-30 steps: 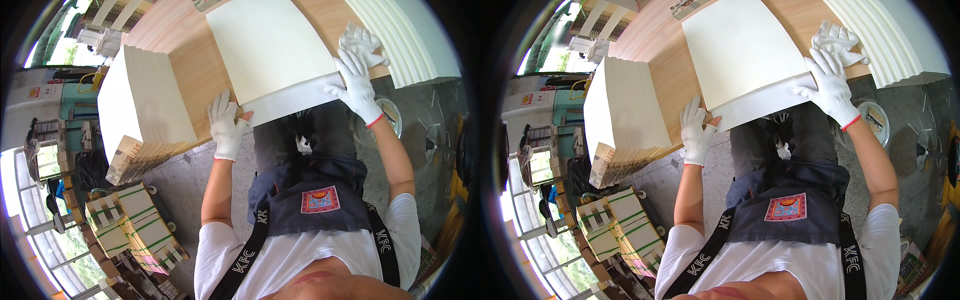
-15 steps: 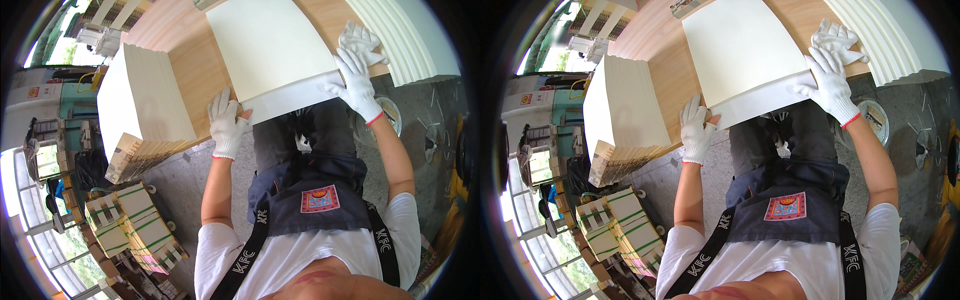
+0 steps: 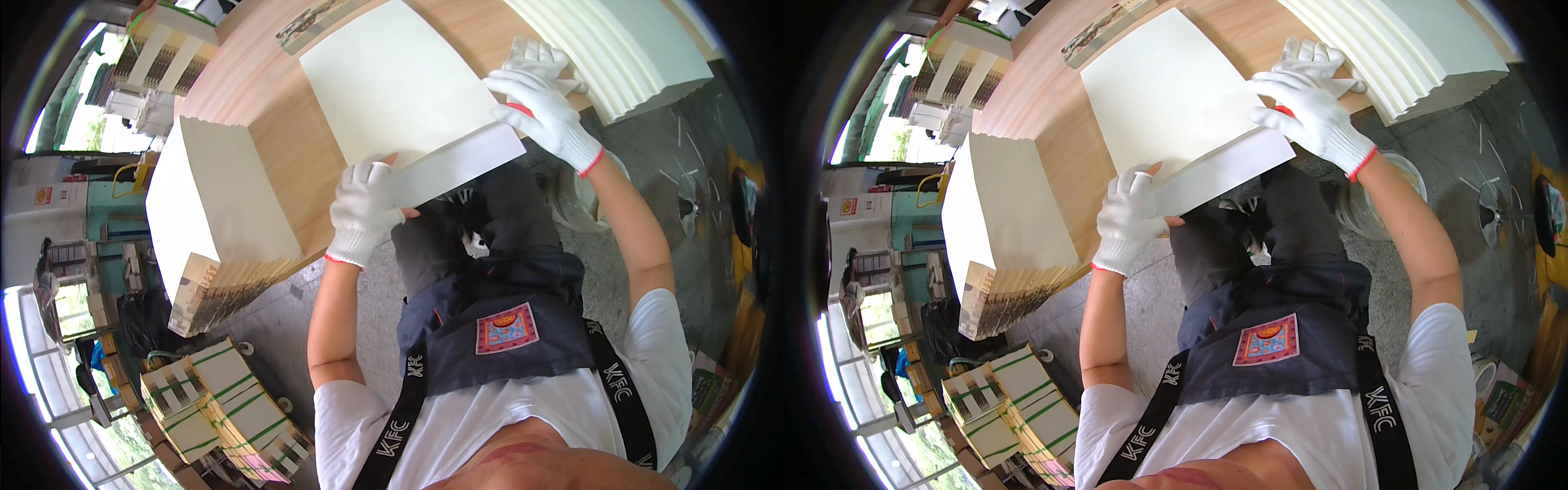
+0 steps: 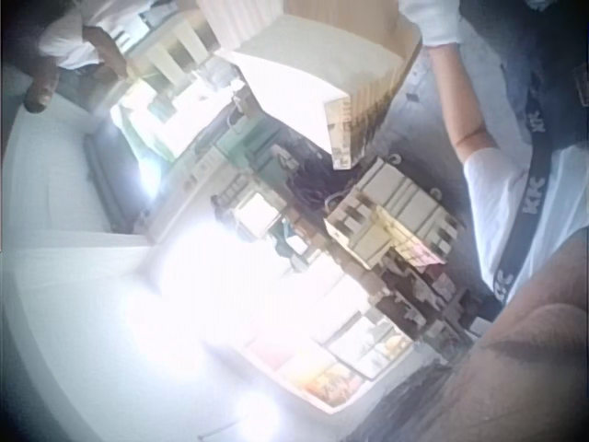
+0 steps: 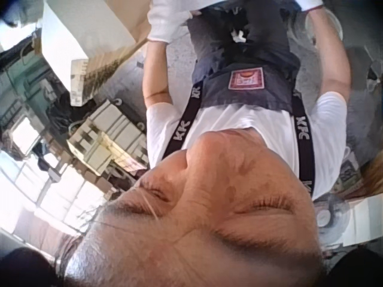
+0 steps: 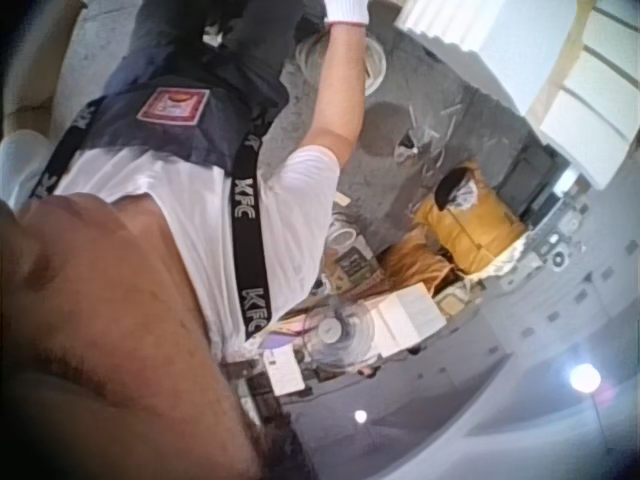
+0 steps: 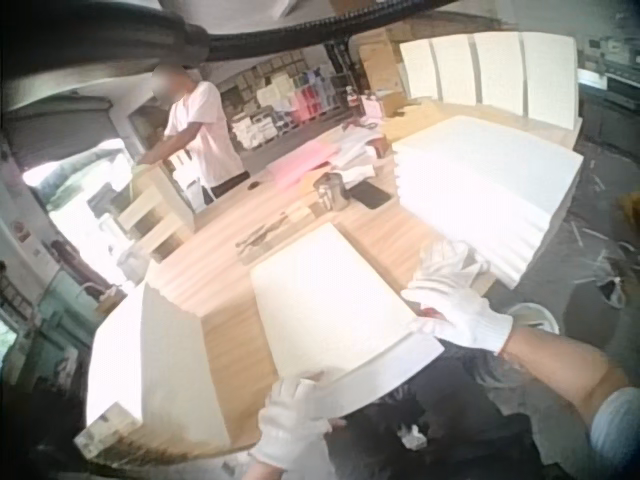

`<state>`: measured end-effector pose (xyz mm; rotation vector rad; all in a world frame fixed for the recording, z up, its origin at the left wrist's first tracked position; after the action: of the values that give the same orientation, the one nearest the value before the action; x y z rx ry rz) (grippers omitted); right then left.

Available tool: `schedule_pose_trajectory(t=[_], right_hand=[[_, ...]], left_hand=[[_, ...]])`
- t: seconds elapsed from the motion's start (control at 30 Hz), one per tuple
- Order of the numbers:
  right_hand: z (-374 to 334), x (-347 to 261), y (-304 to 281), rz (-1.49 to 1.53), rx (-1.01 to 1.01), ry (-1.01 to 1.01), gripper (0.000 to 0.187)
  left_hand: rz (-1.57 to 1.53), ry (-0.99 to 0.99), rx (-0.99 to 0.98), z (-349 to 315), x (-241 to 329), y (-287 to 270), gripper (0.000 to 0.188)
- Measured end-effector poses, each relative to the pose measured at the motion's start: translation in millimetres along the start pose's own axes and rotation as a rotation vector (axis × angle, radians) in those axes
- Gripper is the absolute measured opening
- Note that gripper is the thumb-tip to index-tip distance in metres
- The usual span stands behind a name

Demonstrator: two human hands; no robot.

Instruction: The person applies a white substance to the edges of rectangular boards using a brush. They dip the brush into a bucket, spread the substance on the board edges, and then place the boards onto a stack.

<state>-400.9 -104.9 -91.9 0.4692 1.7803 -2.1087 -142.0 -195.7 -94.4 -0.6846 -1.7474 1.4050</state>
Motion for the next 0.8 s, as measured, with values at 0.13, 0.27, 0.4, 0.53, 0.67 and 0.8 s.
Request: schedule_pose_trajectory(t=[0.13, 0.27, 0.4, 0.53, 0.67, 0.8], right_hand=[[37, -4, 31, 0.014, -0.398, 0.072, 0.034], [63, -24, 34, -0.149, -0.671, 0.153, 0.035], [71, -37, 21, -0.078, -0.517, -0.011, 0.054], [75, -50, 18, -0.175, -0.692, -0.018, 0.064], [83, -17, 33, -0.031, -0.641, 0.032, 0.048], [82, 9, 45, 0.091, -0.491, 0.093, 0.037]], left_hand=[[0.049, 0.005, -0.050, 5, 4, -6, 0.077], [0.159, 0.058, 0.021, -1, 14, -10, 0.060], [0.266, 0.050, 0.008, 10, 16, -7, 0.032], [-0.034, -0.057, -0.043, 32, -22, -16, 0.011], [-0.350, -0.180, -0.105, 46, -57, -3, 0.021], [-0.378, -0.330, -0.212, 51, -75, 9, 0.028]])
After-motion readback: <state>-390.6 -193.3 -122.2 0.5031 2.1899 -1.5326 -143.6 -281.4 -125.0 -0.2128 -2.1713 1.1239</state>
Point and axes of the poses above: each hand's wrist, its own z-axis towards the middle knuckle, its own y-axis out of the palm, x = y × z, the point moved 9 cm from there along z, towards the middle knuckle, and after that the axes turned 13 degrees about -x, right-handed, at the moved point
